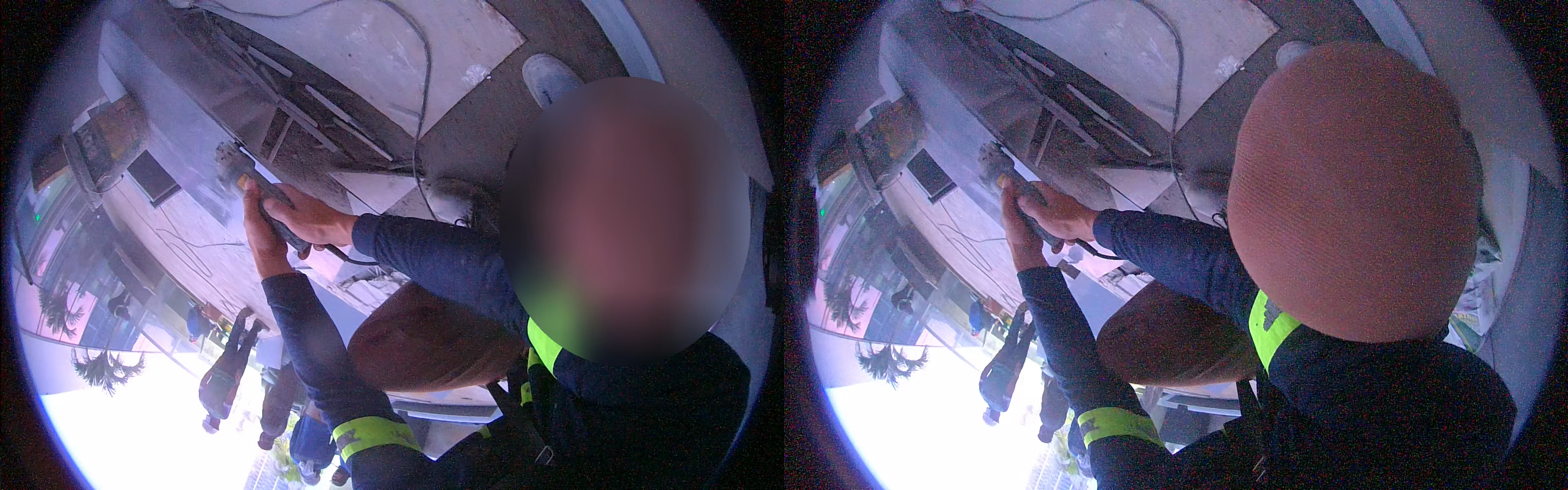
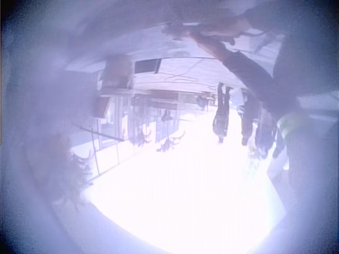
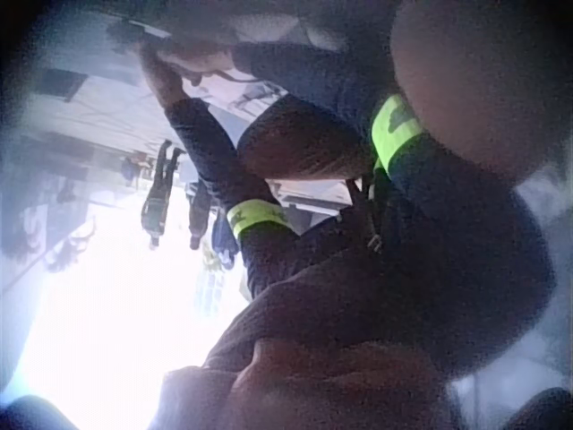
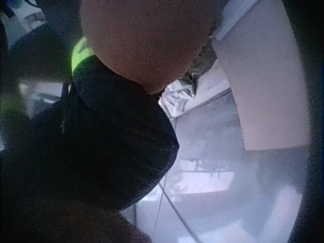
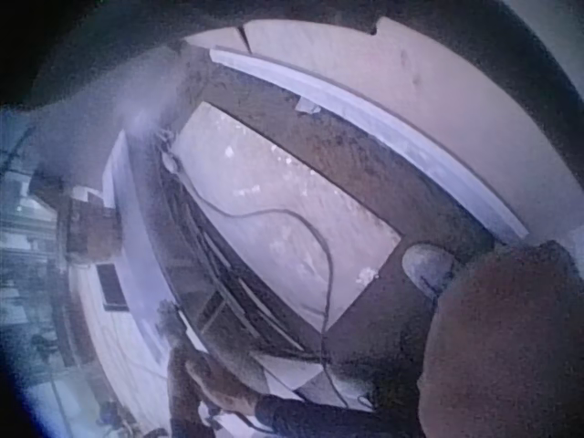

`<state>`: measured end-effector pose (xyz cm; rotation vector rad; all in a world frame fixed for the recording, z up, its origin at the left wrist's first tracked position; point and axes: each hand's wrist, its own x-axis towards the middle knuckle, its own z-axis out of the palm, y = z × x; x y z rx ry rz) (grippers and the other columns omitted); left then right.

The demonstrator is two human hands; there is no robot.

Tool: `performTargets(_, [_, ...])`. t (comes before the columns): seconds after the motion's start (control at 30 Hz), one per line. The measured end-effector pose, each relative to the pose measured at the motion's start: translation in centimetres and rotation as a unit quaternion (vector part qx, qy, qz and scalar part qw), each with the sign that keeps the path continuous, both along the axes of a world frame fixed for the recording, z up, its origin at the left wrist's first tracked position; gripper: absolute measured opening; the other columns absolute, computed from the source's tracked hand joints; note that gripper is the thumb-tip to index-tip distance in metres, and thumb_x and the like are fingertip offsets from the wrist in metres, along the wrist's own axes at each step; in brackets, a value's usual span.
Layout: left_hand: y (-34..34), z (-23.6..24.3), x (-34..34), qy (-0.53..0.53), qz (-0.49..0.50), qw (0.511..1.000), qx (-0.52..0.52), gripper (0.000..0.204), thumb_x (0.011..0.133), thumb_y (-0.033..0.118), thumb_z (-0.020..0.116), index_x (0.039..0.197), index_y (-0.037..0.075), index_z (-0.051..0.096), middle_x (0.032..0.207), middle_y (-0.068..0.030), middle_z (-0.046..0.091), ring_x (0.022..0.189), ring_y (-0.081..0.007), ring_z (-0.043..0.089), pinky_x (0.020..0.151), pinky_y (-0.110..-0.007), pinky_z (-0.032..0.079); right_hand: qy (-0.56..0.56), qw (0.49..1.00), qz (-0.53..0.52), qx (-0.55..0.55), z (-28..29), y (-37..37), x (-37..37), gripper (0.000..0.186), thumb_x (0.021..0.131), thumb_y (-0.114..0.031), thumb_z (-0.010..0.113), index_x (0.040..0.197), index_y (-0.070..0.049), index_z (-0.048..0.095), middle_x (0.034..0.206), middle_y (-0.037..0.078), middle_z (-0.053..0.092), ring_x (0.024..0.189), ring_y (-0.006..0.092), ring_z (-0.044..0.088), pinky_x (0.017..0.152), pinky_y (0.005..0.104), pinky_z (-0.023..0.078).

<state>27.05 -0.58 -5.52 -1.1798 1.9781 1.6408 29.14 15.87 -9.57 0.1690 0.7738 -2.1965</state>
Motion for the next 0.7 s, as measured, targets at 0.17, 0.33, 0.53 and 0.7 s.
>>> performTargets(0.17, [0.5,0.6,0.6,-0.001,-0.004,1.000,-0.020,0.059,0.107,0.058,0.063,0.127,0.002,0.065,0.110,-0.0123,0.072,0.099,-0.0259,0.072,0.088,-0.043,0.058,-0.014,1.000,0.011,-0.018,0.3,0.1,0.5,0.066,0.115,-0.055,0.044,0.158,-0.005,0.039,0.095,0.013,0.068,0.048,0.0142,0.062,0.035,0.0273,0.048])
performTargets(0.33, [2.0,0.9,0.9,0.002,0.010,0.999,-0.044,0.060,0.107,0.059,0.064,0.127,0.002,0.066,0.111,-0.0120,0.072,0.100,-0.0258,0.072,0.090,-0.042,0.058,0.006,1.000,0.015,0.007,-0.4,-0.4,1.2,0.068,0.114,-0.058,0.044,0.158,-0.006,0.038,0.098,0.014,0.067,0.050,0.0137,0.062,0.034,0.0270,0.046])
performTargets(0.53, [2.0,0.8,2.0,0.007,0.012,0.999,-0.040,0.059,0.108,0.057,0.063,0.129,0.002,0.067,0.112,-0.0099,0.072,0.103,-0.0232,0.070,0.094,-0.040,0.056,0.004,1.000,0.005,0.019,0.0,0.4,1.7,0.061,0.114,-0.053,0.048,0.148,-0.002,0.050,0.115,0.020,0.068,0.096,0.0281,0.066,0.080,0.0410,0.049])
performTargets(0.7, [2.2,0.9,3.1,0.009,0.002,0.998,-0.057,0.059,0.109,0.056,0.063,0.131,0.001,0.067,0.115,-0.0099,0.072,0.105,-0.0220,0.070,0.096,-0.040,0.055,-0.015,0.999,0.034,0.017,0.7,1.5,2.5,0.061,0.114,-0.052,0.049,0.149,-0.002,0.053,0.124,0.023,0.068,0.118,0.0344,0.068,0.104,0.0485,0.051])
